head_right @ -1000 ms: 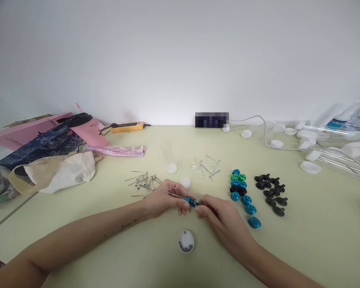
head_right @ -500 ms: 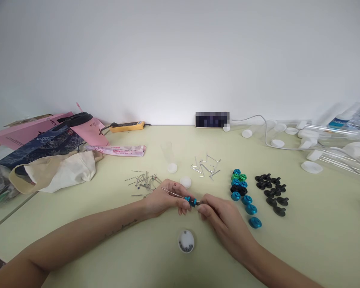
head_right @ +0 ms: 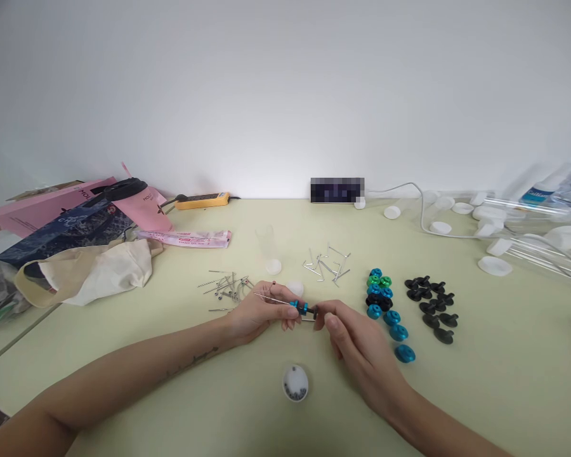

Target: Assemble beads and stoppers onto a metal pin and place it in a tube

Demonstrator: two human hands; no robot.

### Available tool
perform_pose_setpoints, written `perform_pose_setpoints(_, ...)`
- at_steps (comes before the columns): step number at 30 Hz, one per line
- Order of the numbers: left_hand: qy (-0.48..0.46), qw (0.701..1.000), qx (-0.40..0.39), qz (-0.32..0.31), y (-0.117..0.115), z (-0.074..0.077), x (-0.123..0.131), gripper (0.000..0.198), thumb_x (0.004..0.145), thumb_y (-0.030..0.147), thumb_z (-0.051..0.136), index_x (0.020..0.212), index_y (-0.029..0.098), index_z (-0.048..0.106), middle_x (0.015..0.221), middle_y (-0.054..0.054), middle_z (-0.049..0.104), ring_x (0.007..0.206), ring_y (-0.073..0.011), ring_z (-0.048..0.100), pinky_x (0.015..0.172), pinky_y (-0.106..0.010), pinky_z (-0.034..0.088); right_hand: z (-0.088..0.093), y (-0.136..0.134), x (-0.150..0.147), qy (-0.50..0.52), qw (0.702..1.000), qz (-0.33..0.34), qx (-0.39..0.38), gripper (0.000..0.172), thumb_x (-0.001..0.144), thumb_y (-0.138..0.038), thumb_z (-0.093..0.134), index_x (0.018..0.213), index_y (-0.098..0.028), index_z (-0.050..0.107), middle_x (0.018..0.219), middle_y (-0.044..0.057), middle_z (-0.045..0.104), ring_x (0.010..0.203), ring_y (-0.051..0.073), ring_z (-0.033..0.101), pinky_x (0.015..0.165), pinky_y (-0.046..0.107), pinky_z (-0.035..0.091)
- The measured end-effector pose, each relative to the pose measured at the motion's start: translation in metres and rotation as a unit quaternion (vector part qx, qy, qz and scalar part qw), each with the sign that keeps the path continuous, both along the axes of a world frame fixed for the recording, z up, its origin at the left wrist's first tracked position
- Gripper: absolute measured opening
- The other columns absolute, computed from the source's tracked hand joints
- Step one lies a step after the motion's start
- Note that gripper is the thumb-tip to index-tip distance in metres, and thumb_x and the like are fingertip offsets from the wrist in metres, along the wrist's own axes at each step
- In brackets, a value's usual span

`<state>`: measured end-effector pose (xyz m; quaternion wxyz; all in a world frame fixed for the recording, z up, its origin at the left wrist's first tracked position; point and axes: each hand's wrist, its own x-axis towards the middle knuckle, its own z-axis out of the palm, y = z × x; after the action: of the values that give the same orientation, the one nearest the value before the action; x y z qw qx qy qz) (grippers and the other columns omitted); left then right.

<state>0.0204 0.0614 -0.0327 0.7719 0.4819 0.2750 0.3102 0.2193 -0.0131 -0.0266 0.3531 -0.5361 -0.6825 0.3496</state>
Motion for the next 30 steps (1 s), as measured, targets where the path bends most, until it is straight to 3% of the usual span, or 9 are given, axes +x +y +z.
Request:
perform_pose_setpoints(2,0.000,1.000,0.001,0.001,0.0002,-0.0001,0.0001,0.029,0.062,0.026,0.083,0.083,0.009,0.072,0.069,-0.006,0.069,0.058,-0.0110,0.061,0.059,-0.024,0.048,-0.0001,-0.0002,-0.0002,0.000,1.000,0.001,-0.004,0.041,0.098,-0.048,0.029,0.097,-0.019,0.058,0.062,0.000,0.054,0.052,0.015,0.047,0.053,0.027,0.036)
perform_pose_setpoints(6,0.006,1.000,-0.003,0.008,0.0002,0.0001,0.0005,0.032,0.060,0.027,0.085,0.082,0.009,0.072,0.068,-0.006,0.068,0.057,-0.0117,0.061,0.059,-0.025,0.048,-0.0021,-0.0015,-0.0003,0.026,1.000,-0.007,0.015,0.041,0.099,-0.046,0.028,0.120,-0.020,0.051,0.076,0.002,0.060,0.051,0.013,0.046,0.051,0.026,0.037)
perform_pose_setpoints(10,0.011,1.000,-0.002,0.008,-0.0001,0.0007,0.0006,0.032,0.059,0.029,0.085,0.081,0.009,0.072,0.067,-0.005,0.068,0.057,-0.0117,0.061,0.060,-0.026,0.048,-0.0025,-0.0022,0.0003,0.030,0.999,0.003,0.016,0.042,0.099,-0.045,0.028,0.120,-0.020,0.054,0.083,0.005,0.063,0.052,0.013,0.047,0.051,0.026,0.038)
perform_pose_setpoints(22,0.007,1.000,0.004,0.004,-0.0003,0.0012,0.0006,0.032,0.061,0.028,0.084,0.084,0.009,0.073,0.068,-0.005,0.068,0.058,-0.0107,0.060,0.059,-0.024,0.047,-0.0049,0.0002,0.0015,0.021,1.000,-0.013,-0.004,0.046,0.100,-0.047,0.027,0.121,-0.018,0.057,0.055,-0.003,0.048,0.053,0.016,0.047,0.053,0.027,0.034)
perform_pose_setpoints(30,0.012,1.000,0.000,0.007,-0.0005,0.0018,0.0005,0.034,0.060,0.030,0.085,0.083,0.010,0.072,0.068,-0.005,0.068,0.058,-0.0109,0.060,0.060,-0.025,0.048,-0.0068,0.0007,0.0026,0.031,0.999,-0.012,-0.023,0.047,0.099,-0.048,0.027,0.116,-0.018,0.059,0.056,-0.002,0.051,0.054,0.015,0.048,0.052,0.026,0.034)
